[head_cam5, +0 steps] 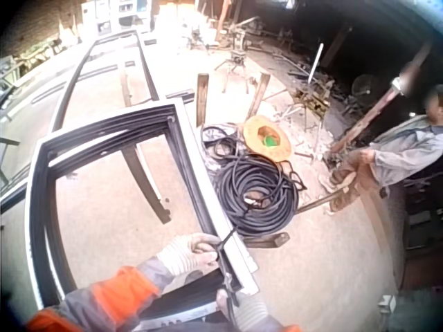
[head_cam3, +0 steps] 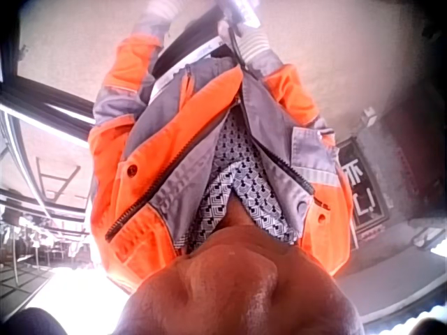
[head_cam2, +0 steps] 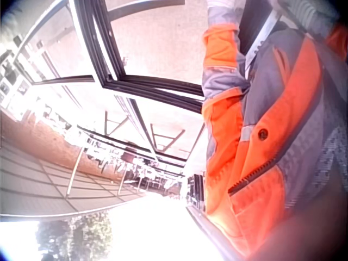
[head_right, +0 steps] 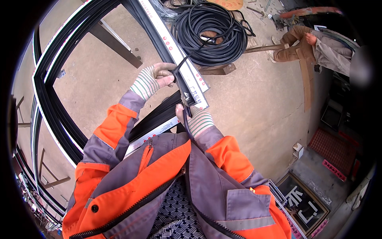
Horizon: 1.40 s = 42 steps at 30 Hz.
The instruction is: The person uses scissors to cut a black rubber seal strip to size and fits it into the groove of a window frame. They then retrieve a coil of the seal material, uncoil a length, and prepare to cut another section for a different part of the frame.
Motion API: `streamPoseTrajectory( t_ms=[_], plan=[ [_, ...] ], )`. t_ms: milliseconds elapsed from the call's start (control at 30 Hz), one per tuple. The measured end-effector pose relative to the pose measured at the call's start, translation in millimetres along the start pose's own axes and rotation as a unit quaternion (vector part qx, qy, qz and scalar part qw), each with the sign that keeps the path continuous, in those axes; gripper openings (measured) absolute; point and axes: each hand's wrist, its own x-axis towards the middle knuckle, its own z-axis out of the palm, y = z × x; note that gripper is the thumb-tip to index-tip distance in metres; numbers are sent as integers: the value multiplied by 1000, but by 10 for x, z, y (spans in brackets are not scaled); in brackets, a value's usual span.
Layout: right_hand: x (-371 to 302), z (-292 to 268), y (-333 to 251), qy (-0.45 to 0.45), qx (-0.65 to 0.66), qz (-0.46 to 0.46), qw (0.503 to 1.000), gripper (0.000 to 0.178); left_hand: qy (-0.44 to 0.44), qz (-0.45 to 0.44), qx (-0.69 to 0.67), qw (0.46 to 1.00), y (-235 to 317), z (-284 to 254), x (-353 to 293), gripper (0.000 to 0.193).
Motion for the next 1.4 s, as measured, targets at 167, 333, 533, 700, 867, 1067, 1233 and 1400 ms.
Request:
streamPoseTrajectory(
  t_ms=[167,333,533,700,867,1067,1233,1400],
  plan=[
    [-15,5,-2,13,9,8,1000,62,-10,-7,-1,1000,36,14,8,42],
    [-19,-40,-75,-6,41,24,999,51,-27,-8,-47,998,-113,-73,127,38],
    [-32,-76,-119,-6,-34,22,999,55,-18,-88,53,995,228,20,150,42],
    [-70,-119,-224,-1,-70,23,997,64,-49,-97,49,993,225,-18,250,37],
    [-57,-111,-200,-15,-77,29,997,66,-37,-104,-10,994,185,-23,252,33],
    [-68,-138,-219,-27,-97,10,995,68,-51,-118,-57,990,114,-40,288,31],
    [-124,-103,-102,-11,-57,-3,998,61,-41,-94,-111,989,75,-111,334,31],
    [-306,-217,16,65,116,14,991,41,-13,-67,28,997,203,-14,134,31]
  ],
)
